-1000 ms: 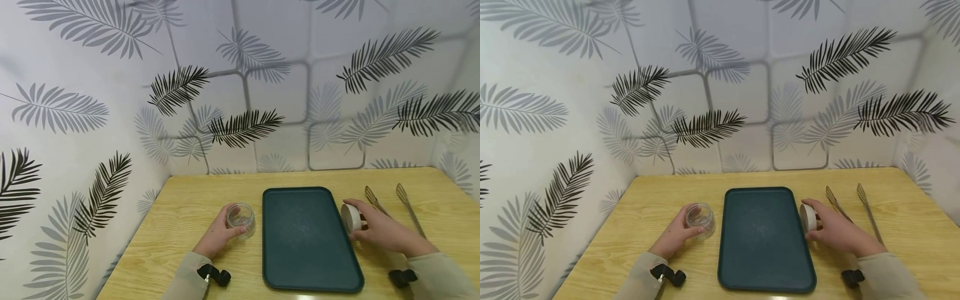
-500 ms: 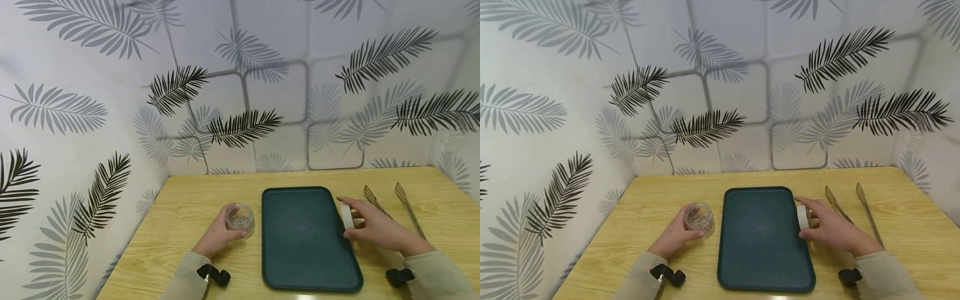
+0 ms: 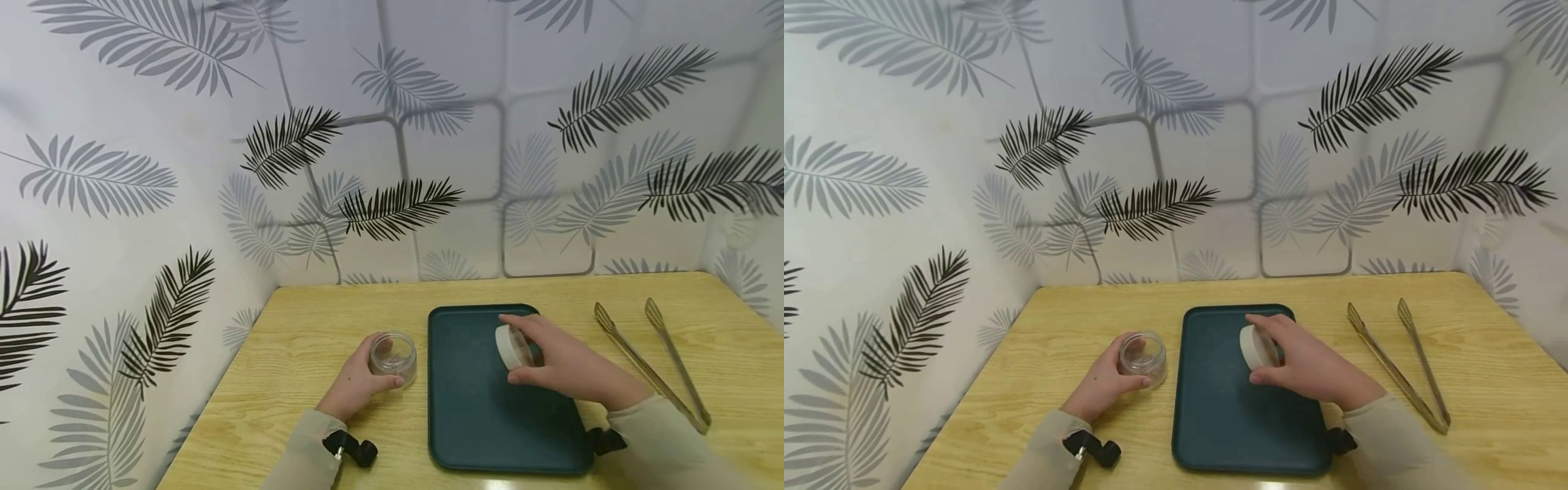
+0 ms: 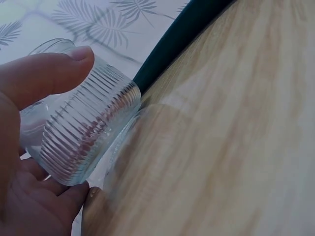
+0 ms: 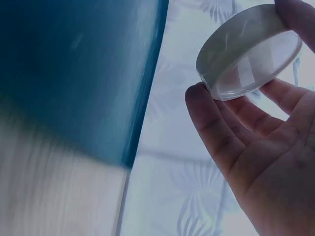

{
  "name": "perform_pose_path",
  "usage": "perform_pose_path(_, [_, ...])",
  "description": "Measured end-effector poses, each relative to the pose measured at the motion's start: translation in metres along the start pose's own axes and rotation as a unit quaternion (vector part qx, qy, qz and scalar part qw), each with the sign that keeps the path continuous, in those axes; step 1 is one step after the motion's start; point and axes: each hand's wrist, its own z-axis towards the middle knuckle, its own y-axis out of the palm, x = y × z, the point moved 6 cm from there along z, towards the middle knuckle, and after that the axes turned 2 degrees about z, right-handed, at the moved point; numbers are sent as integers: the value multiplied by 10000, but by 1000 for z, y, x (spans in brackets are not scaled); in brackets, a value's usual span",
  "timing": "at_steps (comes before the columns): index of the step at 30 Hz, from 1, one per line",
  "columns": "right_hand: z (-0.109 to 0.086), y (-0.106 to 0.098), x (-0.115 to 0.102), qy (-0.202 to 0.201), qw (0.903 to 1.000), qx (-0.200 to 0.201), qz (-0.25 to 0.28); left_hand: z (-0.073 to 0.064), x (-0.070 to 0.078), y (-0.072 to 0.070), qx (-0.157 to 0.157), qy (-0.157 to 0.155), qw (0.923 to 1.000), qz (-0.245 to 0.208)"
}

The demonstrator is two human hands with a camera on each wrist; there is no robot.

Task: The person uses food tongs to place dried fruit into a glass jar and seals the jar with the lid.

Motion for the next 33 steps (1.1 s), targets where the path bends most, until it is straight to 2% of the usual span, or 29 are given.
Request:
perform_pose_path(12, [64, 60, -70, -628, 9947, -566, -579, 0, 6, 4, -58, 279, 9996, -64])
perform_pose_path(18, [90, 87, -87, -1051, 9885, -496, -973, -1, 9, 3, -99, 392, 9992, -78])
perform_pose_path(24, [104, 96, -98, -1359, 9781, -399, -1528, -1, 12, 6, -219, 390, 9989, -148])
perform_pose_path(28, [108, 99, -98, -1234, 9766, -456, -1701, 0, 11, 6, -224, 399, 9989, -132])
perform_pose_path(33, [110, 98, -93, -554, 9894, -152, -1333, 1, 12, 7, -208, 405, 9988, -202])
